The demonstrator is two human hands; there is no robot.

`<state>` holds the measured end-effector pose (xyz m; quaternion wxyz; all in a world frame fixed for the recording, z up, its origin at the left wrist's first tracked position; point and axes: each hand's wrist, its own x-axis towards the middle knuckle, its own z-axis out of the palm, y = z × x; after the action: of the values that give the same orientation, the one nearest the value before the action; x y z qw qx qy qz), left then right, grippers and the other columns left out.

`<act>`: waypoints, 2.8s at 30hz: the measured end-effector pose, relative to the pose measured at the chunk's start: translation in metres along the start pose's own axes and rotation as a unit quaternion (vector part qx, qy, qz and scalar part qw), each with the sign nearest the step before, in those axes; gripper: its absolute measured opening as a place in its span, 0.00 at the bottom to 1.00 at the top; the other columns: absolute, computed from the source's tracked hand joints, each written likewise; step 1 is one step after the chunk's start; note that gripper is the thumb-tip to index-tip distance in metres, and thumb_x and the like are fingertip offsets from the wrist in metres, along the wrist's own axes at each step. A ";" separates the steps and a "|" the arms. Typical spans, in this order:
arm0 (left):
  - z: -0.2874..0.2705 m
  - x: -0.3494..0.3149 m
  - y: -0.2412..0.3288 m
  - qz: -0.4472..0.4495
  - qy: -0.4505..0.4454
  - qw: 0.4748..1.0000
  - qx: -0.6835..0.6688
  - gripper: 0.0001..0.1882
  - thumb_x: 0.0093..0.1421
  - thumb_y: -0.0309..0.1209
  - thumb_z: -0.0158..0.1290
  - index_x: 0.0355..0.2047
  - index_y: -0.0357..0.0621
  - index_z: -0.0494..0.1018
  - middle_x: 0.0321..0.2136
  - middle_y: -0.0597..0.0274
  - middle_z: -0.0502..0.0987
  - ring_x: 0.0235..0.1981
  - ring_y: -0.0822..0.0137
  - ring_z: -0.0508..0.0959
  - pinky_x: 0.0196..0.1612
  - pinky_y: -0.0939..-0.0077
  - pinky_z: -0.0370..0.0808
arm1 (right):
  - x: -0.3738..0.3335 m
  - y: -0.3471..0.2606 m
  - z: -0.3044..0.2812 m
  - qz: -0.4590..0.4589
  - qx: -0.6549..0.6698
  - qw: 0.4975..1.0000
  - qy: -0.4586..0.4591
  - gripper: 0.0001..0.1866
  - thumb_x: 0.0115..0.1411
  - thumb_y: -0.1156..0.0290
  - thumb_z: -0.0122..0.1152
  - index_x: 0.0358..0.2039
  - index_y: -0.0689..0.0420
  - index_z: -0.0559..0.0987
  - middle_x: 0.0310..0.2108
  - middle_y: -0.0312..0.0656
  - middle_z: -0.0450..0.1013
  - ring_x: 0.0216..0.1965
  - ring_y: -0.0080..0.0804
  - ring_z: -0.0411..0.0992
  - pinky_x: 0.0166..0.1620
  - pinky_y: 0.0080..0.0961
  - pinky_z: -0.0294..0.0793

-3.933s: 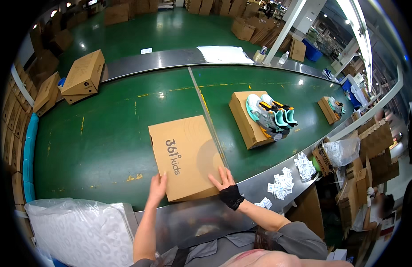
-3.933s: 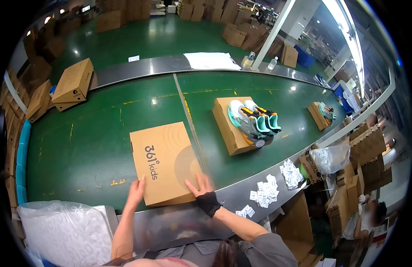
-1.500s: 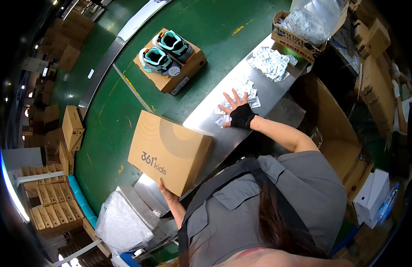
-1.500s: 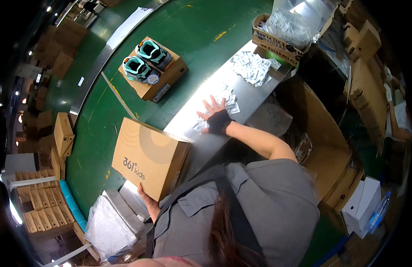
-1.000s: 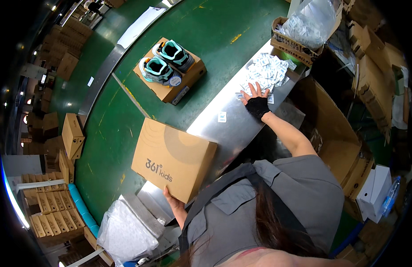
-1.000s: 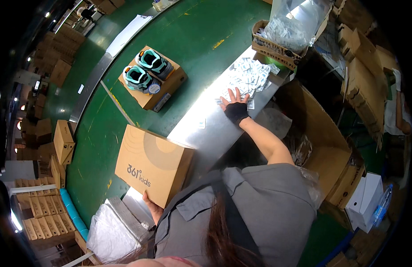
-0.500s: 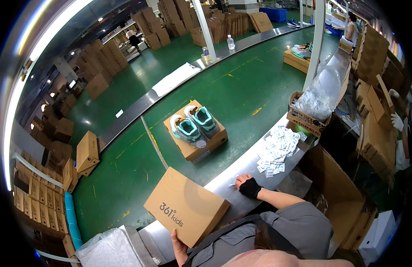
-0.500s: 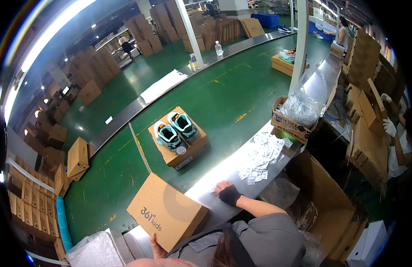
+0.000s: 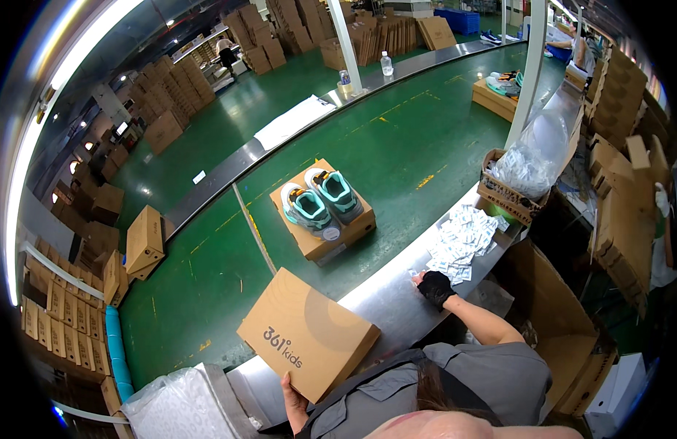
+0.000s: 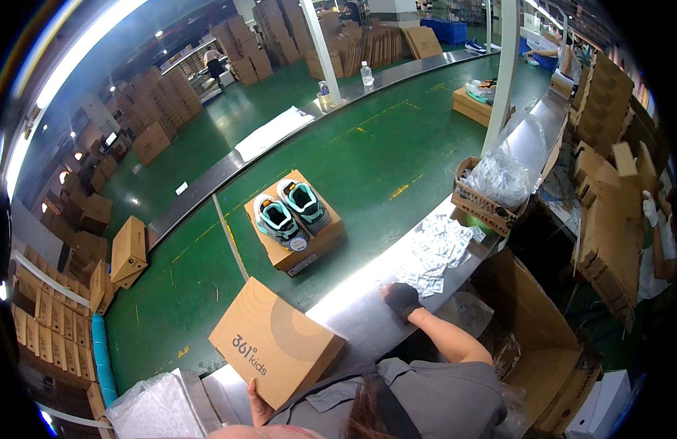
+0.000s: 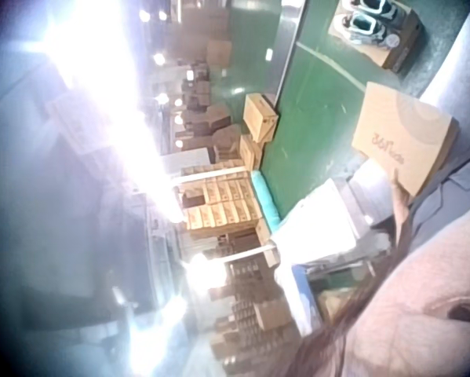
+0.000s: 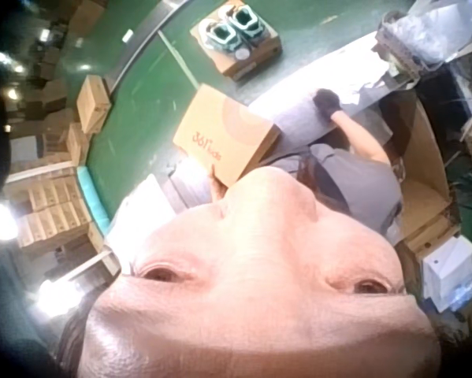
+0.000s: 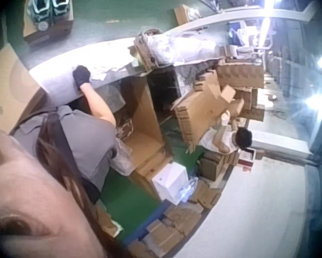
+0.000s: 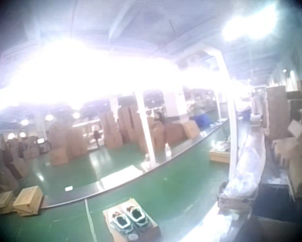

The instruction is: The person places tissue paper into a cardboard shoe box, inserts a pair of teal and orange children's shoes, folds the tissue over them, closes the box, and moves it to a stack. This process is repeated multiple times with new boxes and shoes.

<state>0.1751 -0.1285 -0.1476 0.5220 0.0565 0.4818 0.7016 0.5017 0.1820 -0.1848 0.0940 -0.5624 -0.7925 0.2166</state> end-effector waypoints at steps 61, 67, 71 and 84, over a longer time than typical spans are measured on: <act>0.010 -0.127 0.012 0.324 0.266 0.908 0.000 0.38 0.45 0.35 0.52 0.57 0.38 0.54 0.51 0.56 0.63 0.52 0.65 0.64 0.53 0.73 0.60 | 0.060 -0.106 -0.006 -0.605 -0.001 0.794 -0.066 0.14 0.42 0.61 0.60 0.18 0.53 0.65 0.15 0.41 0.58 0.18 0.38 0.62 0.22 0.32 0.62; 0.036 -0.205 -0.005 0.381 0.370 0.840 -0.112 0.36 0.46 0.35 0.50 0.57 0.41 0.56 0.51 0.56 0.64 0.51 0.64 0.65 0.52 0.73 0.62 | 0.072 -0.158 0.005 -0.693 -0.015 0.707 -0.140 0.15 0.41 0.63 0.62 0.26 0.52 0.65 0.23 0.42 0.59 0.26 0.37 0.62 0.29 0.33 0.62; 0.074 -0.252 -0.006 0.413 0.425 0.779 -0.207 0.28 0.50 0.38 0.47 0.52 0.42 0.61 0.45 0.57 0.69 0.44 0.64 0.71 0.45 0.72 0.70 | 0.099 -0.189 0.017 -0.725 -0.021 0.672 -0.152 0.18 0.41 0.64 0.63 0.31 0.51 0.66 0.29 0.43 0.60 0.31 0.37 0.63 0.33 0.33 0.63; 0.163 -0.439 -0.053 0.581 0.744 0.279 -0.174 0.31 0.51 0.53 0.42 0.50 0.49 0.62 0.48 0.56 0.64 0.48 0.61 0.65 0.46 0.59 0.67 | 0.205 -0.217 0.074 -0.650 -0.111 0.751 -0.045 0.33 0.39 0.67 0.67 0.49 0.50 0.67 0.47 0.45 0.61 0.47 0.37 0.63 0.48 0.33 0.63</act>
<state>0.5029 -0.3741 0.0856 -0.6107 -0.3170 0.3681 0.6253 0.2167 0.2967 -0.1726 0.1128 0.0919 -0.9886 0.0386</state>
